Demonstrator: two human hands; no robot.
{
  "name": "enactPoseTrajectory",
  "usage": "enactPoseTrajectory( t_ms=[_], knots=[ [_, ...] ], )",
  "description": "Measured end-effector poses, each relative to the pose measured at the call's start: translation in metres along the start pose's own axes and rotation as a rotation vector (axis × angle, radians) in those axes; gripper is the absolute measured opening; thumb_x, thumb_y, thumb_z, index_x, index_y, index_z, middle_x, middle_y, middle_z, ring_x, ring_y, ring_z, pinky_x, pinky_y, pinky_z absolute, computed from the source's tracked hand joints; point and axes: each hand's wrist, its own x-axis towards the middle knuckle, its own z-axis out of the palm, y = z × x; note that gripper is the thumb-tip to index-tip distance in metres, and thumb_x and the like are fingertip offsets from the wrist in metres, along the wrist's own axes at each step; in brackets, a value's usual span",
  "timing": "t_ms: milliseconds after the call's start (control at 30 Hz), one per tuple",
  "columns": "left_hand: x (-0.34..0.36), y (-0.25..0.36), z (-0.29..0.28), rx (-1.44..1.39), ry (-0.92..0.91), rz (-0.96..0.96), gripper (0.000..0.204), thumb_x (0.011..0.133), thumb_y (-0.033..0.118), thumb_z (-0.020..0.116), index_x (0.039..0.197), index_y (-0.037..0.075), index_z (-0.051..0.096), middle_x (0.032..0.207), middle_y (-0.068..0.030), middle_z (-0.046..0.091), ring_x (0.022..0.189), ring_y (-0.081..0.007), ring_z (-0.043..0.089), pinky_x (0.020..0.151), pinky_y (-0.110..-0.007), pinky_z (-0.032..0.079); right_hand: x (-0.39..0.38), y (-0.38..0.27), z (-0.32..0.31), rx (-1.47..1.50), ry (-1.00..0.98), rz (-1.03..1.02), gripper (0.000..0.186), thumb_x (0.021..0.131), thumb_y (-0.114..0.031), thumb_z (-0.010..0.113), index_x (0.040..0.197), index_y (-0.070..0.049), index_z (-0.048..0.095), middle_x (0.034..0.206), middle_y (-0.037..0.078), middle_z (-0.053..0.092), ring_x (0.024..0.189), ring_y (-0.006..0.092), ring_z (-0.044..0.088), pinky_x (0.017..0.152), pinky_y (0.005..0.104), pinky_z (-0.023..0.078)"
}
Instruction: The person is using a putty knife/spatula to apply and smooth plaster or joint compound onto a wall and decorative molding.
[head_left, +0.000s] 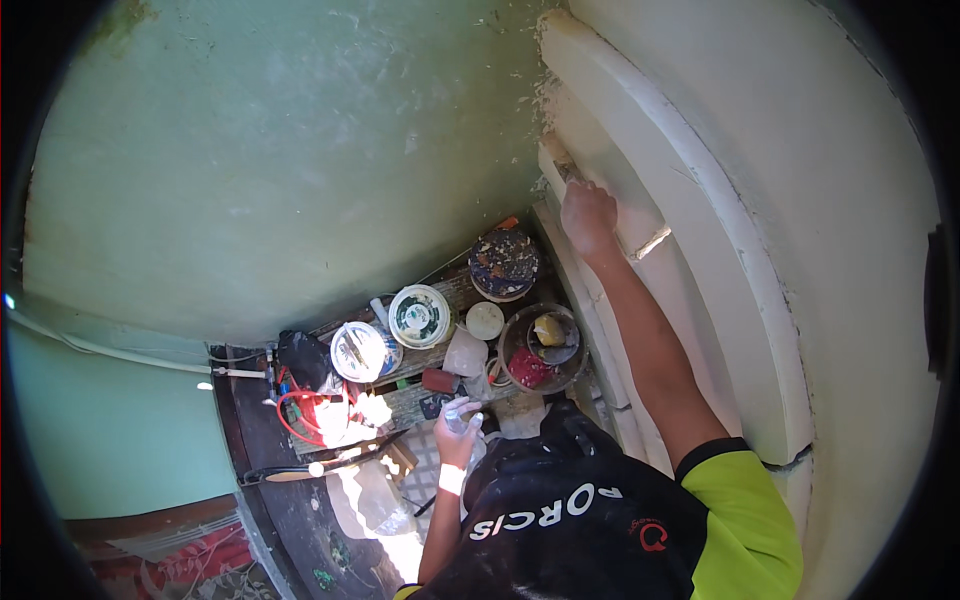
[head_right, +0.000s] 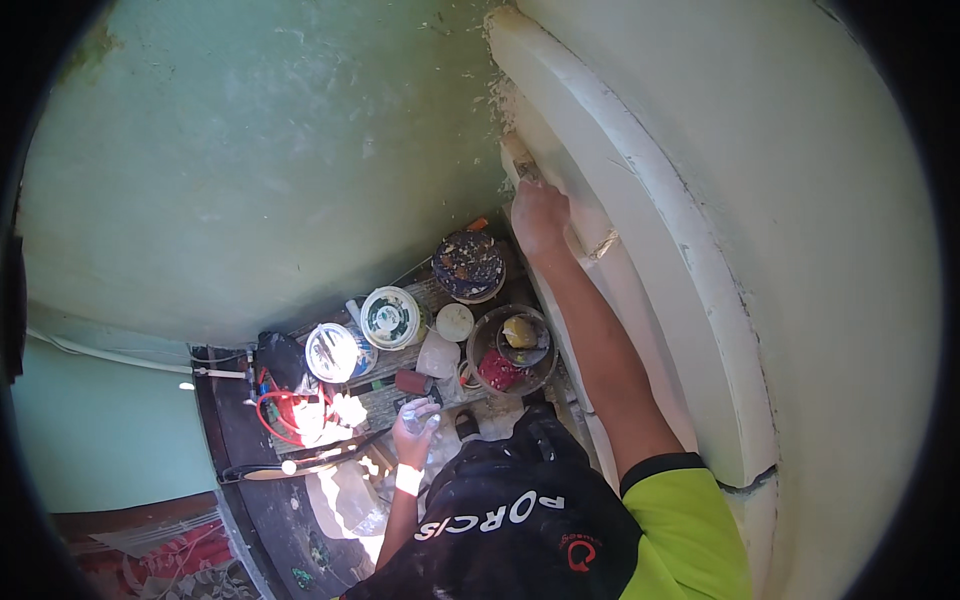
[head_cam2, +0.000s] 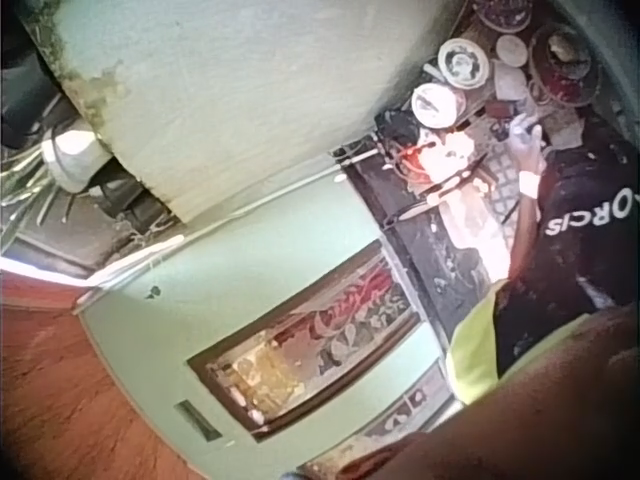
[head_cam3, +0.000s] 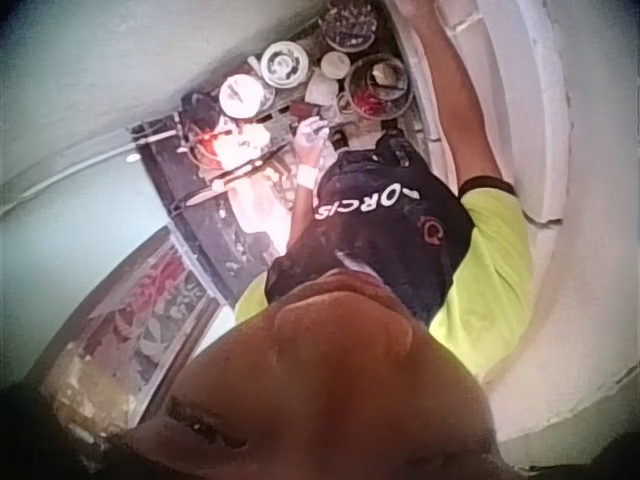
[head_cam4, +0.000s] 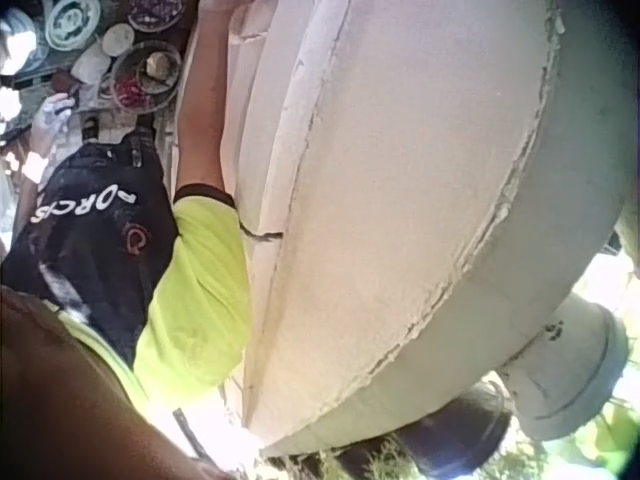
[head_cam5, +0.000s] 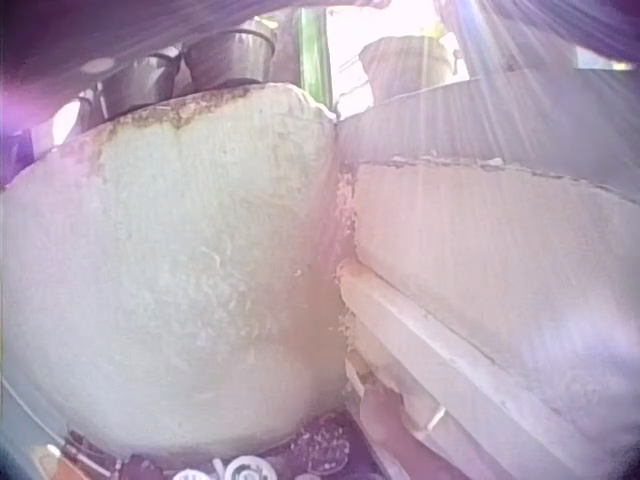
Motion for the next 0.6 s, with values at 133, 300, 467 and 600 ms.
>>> enactPoseTrajectory(
  t_ms=[133, 300, 467, 600],
  knots=[
    [-0.002, -0.009, -0.007, -0.053, 0.071, 0.054, 0.04, 0.084, -0.003, 0.068, 0.121, -0.002, 0.053, 0.107, -0.0127, 0.07, 0.069, -0.0098, 0.061, 0.056, -0.023, 0.053, -0.001, -0.006, -0.019, 0.046, 0.002, 0.032, 0.015, 0.086, -0.015, 0.055, 0.09, -0.007, 0.066, 0.087, 0.017, 0.069, 0.082, 0.0349, 0.07, 0.071, 0.0476, 0.056],
    [-0.007, -0.013, -0.008, -0.061, 0.117, 0.029, 0.042, 0.083, -0.003, 0.069, 0.122, -0.001, 0.052, 0.108, -0.0138, 0.069, 0.08, -0.0119, 0.063, 0.06, -0.024, 0.054, 0.038, -0.005, 0.009, 0.002, -0.021, -0.006, 0.018, 0.088, -0.014, 0.053, 0.092, -0.006, 0.068, 0.095, 0.017, 0.07, 0.086, 0.033, 0.07, 0.073, 0.0434, 0.056],
    [-0.013, -0.018, -0.02, -0.101, 0.231, 0.025, 0.044, 0.082, -0.005, 0.069, 0.122, -0.001, 0.052, 0.108, -0.0145, 0.069, 0.08, -0.0129, 0.064, 0.059, -0.025, 0.055, 0.033, -0.024, -0.009, 0.013, -0.074, 0.041, 0.019, 0.089, -0.015, 0.053, 0.093, -0.007, 0.07, 0.097, 0.016, 0.071, 0.087, 0.0319, 0.071, 0.074, 0.0434, 0.056],
    [-0.014, -0.024, -0.019, -0.084, 0.259, 0.021, 0.044, 0.083, -0.004, 0.069, 0.123, -0.001, 0.052, 0.108, -0.0149, 0.069, 0.081, -0.0132, 0.064, 0.057, -0.024, 0.055, 0.064, -0.019, 0.005, -0.01, -0.113, 0.081, 0.021, 0.089, -0.016, 0.051, 0.095, -0.006, 0.069, 0.098, 0.017, 0.07, 0.09, 0.0335, 0.07, 0.078, 0.0457, 0.055]
  ],
)
